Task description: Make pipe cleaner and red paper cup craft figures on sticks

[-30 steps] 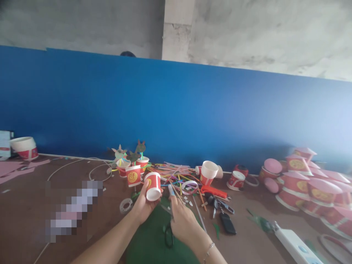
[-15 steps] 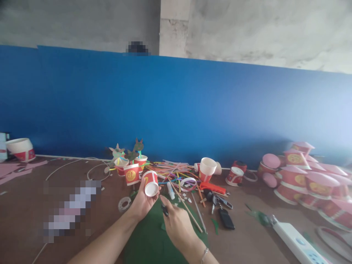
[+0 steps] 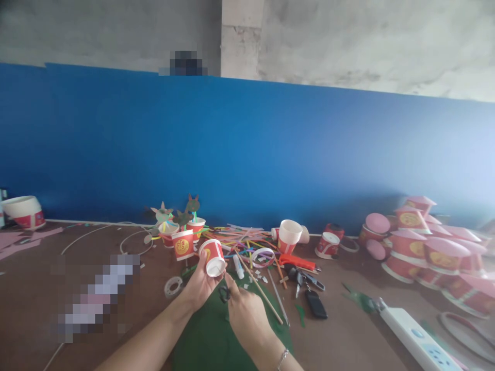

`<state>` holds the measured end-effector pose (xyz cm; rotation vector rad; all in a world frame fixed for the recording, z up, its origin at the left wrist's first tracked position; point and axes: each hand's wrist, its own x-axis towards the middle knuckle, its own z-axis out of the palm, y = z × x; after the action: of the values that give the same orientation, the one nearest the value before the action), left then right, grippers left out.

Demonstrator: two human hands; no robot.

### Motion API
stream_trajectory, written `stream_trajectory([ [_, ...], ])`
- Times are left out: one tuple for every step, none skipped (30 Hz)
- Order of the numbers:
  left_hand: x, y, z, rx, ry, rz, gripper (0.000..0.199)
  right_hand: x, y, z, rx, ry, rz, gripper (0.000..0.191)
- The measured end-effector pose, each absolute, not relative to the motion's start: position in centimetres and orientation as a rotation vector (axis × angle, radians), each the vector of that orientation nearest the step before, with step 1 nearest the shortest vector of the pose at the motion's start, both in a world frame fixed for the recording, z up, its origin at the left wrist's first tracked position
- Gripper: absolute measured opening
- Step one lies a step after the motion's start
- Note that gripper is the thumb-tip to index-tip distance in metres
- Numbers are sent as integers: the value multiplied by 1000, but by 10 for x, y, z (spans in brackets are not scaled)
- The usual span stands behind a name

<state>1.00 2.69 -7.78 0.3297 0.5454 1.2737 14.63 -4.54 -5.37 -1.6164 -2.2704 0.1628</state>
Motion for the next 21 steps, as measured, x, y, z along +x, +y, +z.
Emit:
stream_trajectory([
  [10,27,-78,329,544,1272,42,146,-45,-54,-1629,-2277,151,61],
  [10,27,-78,328,542,1273,42,146,-45,-54,-1639,-2283,142,61],
  [10,27,-78,331,541,1274,42,146,-45,-53,-1647,-2286,133,61],
  [10,26,-78,334,540,1275,41,145,-45,-53,-1654,-2287,124,61],
  [10,26,-78,335,538,1275,41,145,-45,-53,-1657,-2286,117,61],
  [10,26,-78,334,536,1273,41,145,-45,-53,-1655,-2284,114,60],
  [10,26,-78,331,535,1272,41,145,-45,-53,-1650,-2279,114,60],
  [10,26,-78,327,535,1268,42,145,-45,-53,-1646,-2275,115,60],
  [10,26,-78,324,535,1264,42,145,-45,-53,-1643,-2271,118,61],
  [10,25,-77,325,537,1262,41,145,-45,-53,-1640,-2270,118,61],
  [10,25,-77,330,541,1263,41,145,-45,-53,-1639,-2271,116,61],
  [10,25,-77,335,546,1266,41,145,-45,-53,-1640,-2273,111,61],
  [10,25,-76,341,550,1270,41,145,-45,-53,-1644,-2276,104,61],
  [10,24,-75,348,552,1273,41,145,-45,-53,-1649,-2282,100,62],
  [10,24,-75,354,554,1276,41,145,-46,-52,-1658,-2287,97,61],
  [10,24,-74,357,556,1276,41,145,-46,-52,-1664,-2291,94,61],
  [10,24,-74,358,556,1276,41,145,-46,-52,-1668,-2293,91,61],
  [10,24,-74,358,555,1276,41,145,-46,-52,-1667,-2294,90,61],
  [10,24,-74,357,554,1277,41,144,-46,-51,-1665,-2297,92,61],
  [10,24,-74,357,551,1278,40,144,-47,-50,-1665,-2299,97,61],
  [10,24,-74,358,547,1279,41,144,-47,-49,-1668,-2304,105,61],
])
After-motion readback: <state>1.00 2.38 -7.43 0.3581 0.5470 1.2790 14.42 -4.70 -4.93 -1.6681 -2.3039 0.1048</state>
